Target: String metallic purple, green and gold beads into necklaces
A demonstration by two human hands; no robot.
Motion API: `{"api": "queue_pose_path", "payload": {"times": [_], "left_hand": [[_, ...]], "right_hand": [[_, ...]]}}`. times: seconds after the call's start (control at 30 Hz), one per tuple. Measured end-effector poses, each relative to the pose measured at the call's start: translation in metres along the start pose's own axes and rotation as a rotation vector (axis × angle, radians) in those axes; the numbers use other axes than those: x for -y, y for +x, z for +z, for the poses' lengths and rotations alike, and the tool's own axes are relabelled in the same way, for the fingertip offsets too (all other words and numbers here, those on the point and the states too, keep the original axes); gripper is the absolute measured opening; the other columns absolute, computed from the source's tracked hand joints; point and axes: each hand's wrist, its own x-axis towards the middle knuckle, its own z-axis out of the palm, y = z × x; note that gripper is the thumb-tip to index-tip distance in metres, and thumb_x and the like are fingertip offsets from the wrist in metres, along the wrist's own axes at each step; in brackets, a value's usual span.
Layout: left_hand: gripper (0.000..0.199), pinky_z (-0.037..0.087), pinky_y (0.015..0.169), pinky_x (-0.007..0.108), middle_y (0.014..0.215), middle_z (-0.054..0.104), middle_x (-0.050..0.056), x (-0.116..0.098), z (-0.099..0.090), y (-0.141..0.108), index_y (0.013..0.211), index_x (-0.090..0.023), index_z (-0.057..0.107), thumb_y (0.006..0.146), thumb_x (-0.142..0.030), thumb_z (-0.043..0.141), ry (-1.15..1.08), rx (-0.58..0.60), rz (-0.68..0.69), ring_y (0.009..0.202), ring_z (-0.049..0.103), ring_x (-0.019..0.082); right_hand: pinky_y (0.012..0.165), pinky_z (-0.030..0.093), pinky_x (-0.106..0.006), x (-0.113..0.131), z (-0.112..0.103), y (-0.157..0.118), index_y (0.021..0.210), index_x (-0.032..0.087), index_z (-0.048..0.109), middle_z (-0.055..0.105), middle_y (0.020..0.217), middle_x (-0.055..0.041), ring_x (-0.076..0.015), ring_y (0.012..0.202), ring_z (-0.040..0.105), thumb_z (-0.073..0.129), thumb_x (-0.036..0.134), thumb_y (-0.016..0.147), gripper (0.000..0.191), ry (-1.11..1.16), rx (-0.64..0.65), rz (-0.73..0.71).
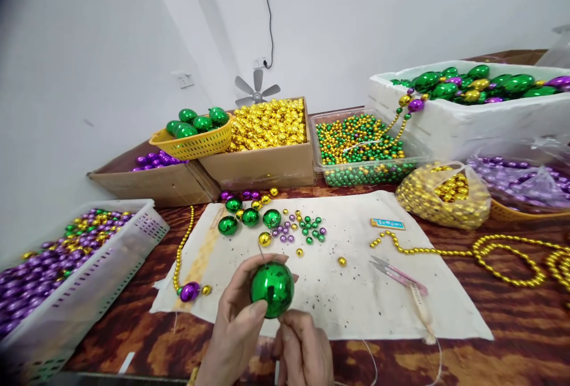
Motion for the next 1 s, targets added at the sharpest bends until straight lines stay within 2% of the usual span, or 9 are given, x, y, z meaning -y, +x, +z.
{"api": "queue_pose_path", "payload": {"times": [0.17, 0.3, 0.43, 0.53, 0.63, 0.73, 0.83, 0.9, 1.0], "left_hand": [[0.046, 0.05, 0.069, 0.029, 0.123, 0.059, 0.01, 0.012, 0.001, 0.001, 0.125, -0.025, 0.057, 0.081, -0.034, 0.065, 0.004, -0.039, -0.11, 0.087, 0.06, 0.021], [0.042, 0.048, 0.084, 0.031, 0.119, 0.062, 0.01, 0.025, -0.001, 0.008, 0.121, -0.023, 0.06, 0.081, -0.034, 0.065, -0.012, -0.13, -0.132, 0.1, 0.059, 0.023], [0.04, 0.044, 0.093, 0.034, 0.126, 0.058, 0.009, 0.037, -0.003, 0.011, 0.124, -0.024, 0.057, 0.086, -0.035, 0.059, -0.075, -0.131, -0.181, 0.11, 0.056, 0.024], [0.043, 0.043, 0.094, 0.031, 0.128, 0.057, 0.007, 0.041, -0.001, 0.009, 0.127, -0.026, 0.055, 0.085, -0.034, 0.061, 0.064, -0.082, -0.201, 0.112, 0.055, 0.022], [0.044, 0.042, 0.092, 0.031, 0.124, 0.06, 0.007, 0.041, -0.005, 0.015, 0.128, -0.026, 0.056, 0.085, -0.034, 0.062, 0.267, 0.071, -0.223, 0.11, 0.056, 0.022], [0.034, 0.042, 0.092, 0.034, 0.12, 0.062, 0.009, 0.043, -0.018, 0.042, 0.119, -0.023, 0.063, 0.088, -0.036, 0.058, 0.448, 0.088, -0.112, 0.108, 0.057, 0.024], [0.025, 0.041, 0.089, 0.038, 0.106, 0.065, 0.01, 0.054, -0.036, 0.082, 0.105, -0.021, 0.07, 0.085, -0.033, 0.061, 0.744, 0.022, 0.163, 0.097, 0.057, 0.025], [0.021, 0.04, 0.09, 0.041, 0.099, 0.066, 0.01, 0.064, -0.045, 0.105, 0.101, -0.02, 0.07, 0.086, -0.027, 0.057, 1.008, 0.075, 0.318, 0.095, 0.055, 0.026], [0.022, 0.039, 0.086, 0.042, 0.1, 0.066, 0.01, 0.08, -0.048, 0.125, 0.101, -0.021, 0.069, 0.089, -0.019, 0.051, 1.406, 0.198, 0.418, 0.096, 0.05, 0.027]], "right_hand": [[0.042, 0.041, -0.018, 0.013, -0.013, 0.021, 0.087, 0.016, 0.059, 0.064, 0.068, -0.002, -0.0103, 0.044, 0.058, 0.05, 0.046, 0.092, 0.032, 0.189, 0.156, 0.069], [0.044, 0.04, -0.017, 0.004, -0.024, 0.024, 0.085, 0.015, 0.064, 0.065, 0.07, -0.003, -0.0097, 0.046, 0.058, 0.055, 0.045, 0.09, 0.032, 0.184, 0.204, 0.086], [0.04, 0.037, -0.015, -0.013, -0.03, 0.022, 0.09, 0.015, 0.065, 0.067, 0.074, -0.0046, -0.0102, 0.047, 0.061, 0.059, 0.046, 0.087, 0.032, 0.223, 0.23, 0.203], [0.038, 0.033, -0.014, -0.023, -0.035, 0.024, 0.083, 0.015, 0.06, 0.066, 0.072, -0.0035, -0.0105, 0.047, 0.061, 0.06, 0.045, 0.087, 0.031, 0.272, 0.2, 0.308], [0.04, 0.032, -0.014, -0.028, -0.045, 0.03, 0.081, 0.015, 0.058, 0.065, 0.071, -0.0024, -0.0093, 0.048, 0.06, 0.059, 0.043, 0.088, 0.029, 0.252, 0.119, 0.264], [0.039, 0.03, -0.015, -0.032, -0.057, 0.036, 0.078, 0.015, 0.057, 0.065, 0.07, -0.0027, -0.0087, 0.047, 0.056, 0.061, 0.043, 0.086, 0.03, 0.218, 0.023, 0.227], [0.039, 0.029, -0.016, -0.038, -0.065, 0.039, 0.078, 0.015, 0.057, 0.064, 0.071, -0.0026, -0.0087, 0.046, 0.055, 0.061, 0.045, 0.086, 0.031, 0.212, 0.01, 0.242], [0.04, 0.032, -0.016, -0.041, -0.068, 0.04, 0.079, 0.016, 0.057, 0.064, 0.071, -0.0024, -0.0094, 0.048, 0.055, 0.06, 0.046, 0.086, 0.031, 0.188, 0.017, 0.244], [0.042, 0.036, -0.018, -0.046, -0.071, 0.038, 0.079, 0.017, 0.056, 0.064, 0.072, -0.0027, -0.0107, 0.05, 0.055, 0.057, 0.046, 0.088, 0.031, 0.138, 0.021, 0.234]]}}
